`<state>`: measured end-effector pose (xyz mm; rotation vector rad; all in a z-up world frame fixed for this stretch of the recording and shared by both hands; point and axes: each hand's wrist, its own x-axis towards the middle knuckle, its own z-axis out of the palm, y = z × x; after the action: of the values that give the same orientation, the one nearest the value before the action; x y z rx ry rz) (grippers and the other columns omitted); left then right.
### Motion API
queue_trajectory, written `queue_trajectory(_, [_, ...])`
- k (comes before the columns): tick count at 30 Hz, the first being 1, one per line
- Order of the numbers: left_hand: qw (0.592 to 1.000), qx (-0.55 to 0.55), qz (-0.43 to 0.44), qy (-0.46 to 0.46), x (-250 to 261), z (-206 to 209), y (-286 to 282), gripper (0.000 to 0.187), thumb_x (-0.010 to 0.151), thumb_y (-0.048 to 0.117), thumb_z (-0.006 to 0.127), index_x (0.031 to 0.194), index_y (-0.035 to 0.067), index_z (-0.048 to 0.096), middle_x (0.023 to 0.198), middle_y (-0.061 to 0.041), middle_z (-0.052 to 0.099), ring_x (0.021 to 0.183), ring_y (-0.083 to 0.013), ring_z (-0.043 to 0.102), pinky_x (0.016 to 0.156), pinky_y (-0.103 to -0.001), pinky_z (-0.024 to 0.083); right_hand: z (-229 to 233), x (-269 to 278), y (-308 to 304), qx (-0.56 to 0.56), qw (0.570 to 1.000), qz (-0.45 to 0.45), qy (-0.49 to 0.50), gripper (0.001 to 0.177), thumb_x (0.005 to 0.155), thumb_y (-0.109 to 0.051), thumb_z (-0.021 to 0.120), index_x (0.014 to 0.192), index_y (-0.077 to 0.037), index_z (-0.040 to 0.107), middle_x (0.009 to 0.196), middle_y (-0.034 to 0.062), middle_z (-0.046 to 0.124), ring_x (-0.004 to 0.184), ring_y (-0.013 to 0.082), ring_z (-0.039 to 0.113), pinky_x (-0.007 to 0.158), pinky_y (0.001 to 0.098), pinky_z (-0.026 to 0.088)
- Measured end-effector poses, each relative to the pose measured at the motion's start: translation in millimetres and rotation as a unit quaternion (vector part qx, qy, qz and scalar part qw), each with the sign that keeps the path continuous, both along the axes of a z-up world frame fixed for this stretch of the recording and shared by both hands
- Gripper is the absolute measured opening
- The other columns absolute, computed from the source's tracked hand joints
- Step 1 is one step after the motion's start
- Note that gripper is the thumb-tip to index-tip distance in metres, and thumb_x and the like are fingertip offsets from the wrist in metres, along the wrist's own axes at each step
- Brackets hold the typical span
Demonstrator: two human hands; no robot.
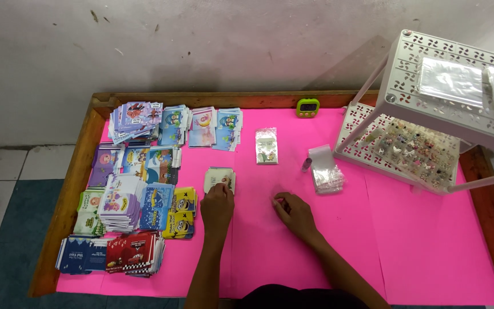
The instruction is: Packaging small cards into plastic sleeves
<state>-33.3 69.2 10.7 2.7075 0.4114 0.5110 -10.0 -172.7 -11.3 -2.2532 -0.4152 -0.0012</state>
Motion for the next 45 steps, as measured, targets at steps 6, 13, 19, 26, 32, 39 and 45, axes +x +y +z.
queue_trajectory(6, [0.944, -0.308, -0.117, 0.028, -2, 60, -13, 0.017, 0.098, 0.021, 0.065, 0.097, 0.009, 0.077, 0.081, -0.019, 0.077, 0.077, -0.0362, 0.077, 0.062, -0.042, 0.062, -1, -5, -2, 0.113, 0.989, -0.069, -0.071, 0.015, 0.097, -0.020, 0.071, 0.106, -0.009, 0.074, 0.082, 0.0136, 0.073, 0.077, 0.0323, 0.073, 0.072, 0.0416, 0.061])
queue_trajectory(13, [0.923, -0.149, -0.332, 0.124, 40, 25, -33, 0.021, 0.103, 0.026, 0.058, 0.113, 0.013, 0.072, 0.093, -0.013, 0.076, 0.093, -0.0348, 0.074, 0.080, -0.046, 0.059, 3, -7, -13, 0.211, 0.933, -0.210, -0.203, 0.016, 0.100, -0.007, 0.064, 0.115, -0.007, 0.068, 0.090, 0.0080, 0.063, 0.079, 0.0225, 0.061, 0.073, 0.0345, 0.054])
queue_trajectory(19, [0.934, 0.015, -0.356, 0.018, 59, -10, -54, 0.047, 0.097, 0.034, 0.070, 0.137, 0.010, 0.062, 0.117, -0.016, 0.071, 0.127, -0.0363, 0.059, 0.106, -0.053, 0.048, 3, 2, -15, 0.214, 0.926, -0.238, -0.200, 0.023, 0.098, -0.009, 0.067, 0.121, -0.008, 0.063, 0.107, 0.0065, 0.057, 0.100, 0.0233, 0.057, 0.084, 0.0342, 0.051])
queue_trajectory(26, [0.909, -0.002, -0.413, -0.061, 22, -44, -64, 0.039, 0.091, 0.042, 0.073, 0.122, 0.020, 0.070, 0.125, -0.004, 0.069, 0.135, -0.0319, 0.053, 0.109, -0.050, 0.042, 0, 56, -34, -0.007, 0.941, -0.222, -0.256, 0.054, 0.092, -0.040, 0.078, 0.128, -0.004, 0.059, 0.120, 0.0120, 0.064, 0.121, 0.0330, 0.057, 0.108, 0.0470, 0.040])
queue_trajectory(32, [0.900, -0.059, -0.431, -0.020, 25, -36, -63, 0.035, 0.092, 0.034, 0.073, 0.124, 0.019, 0.072, 0.133, -0.003, 0.069, 0.141, -0.0321, 0.047, 0.113, -0.051, 0.038, -4, 70, -37, -0.060, 0.942, -0.207, -0.259, 0.027, 0.091, -0.034, 0.081, 0.106, -0.015, 0.069, 0.103, -0.0026, 0.074, 0.116, 0.0226, 0.065, 0.106, 0.0413, 0.045])
queue_trajectory(39, [0.920, -0.045, -0.389, -0.031, 26, -33, -60, 0.031, 0.097, 0.034, 0.068, 0.125, 0.022, 0.070, 0.135, -0.001, 0.067, 0.143, -0.0305, 0.044, 0.113, -0.050, 0.037, 7, 15, -33, 0.044, 0.958, -0.141, -0.246, 0.028, 0.087, -0.027, 0.083, 0.108, -0.012, 0.073, 0.096, 0.0048, 0.075, 0.096, 0.0246, 0.072, 0.092, 0.0384, 0.057])
queue_trajectory(45, [0.914, -0.085, -0.395, 0.009, 27, -35, -56, 0.027, 0.100, 0.024, 0.063, 0.125, 0.021, 0.071, 0.138, -0.001, 0.066, 0.144, -0.0312, 0.044, 0.114, -0.050, 0.038, 34, -17, -24, -0.034, 0.989, -0.134, -0.053, 0.026, 0.100, -0.026, 0.068, 0.119, -0.010, 0.074, 0.103, 0.0086, 0.072, 0.095, 0.0259, 0.075, 0.079, 0.0378, 0.064])
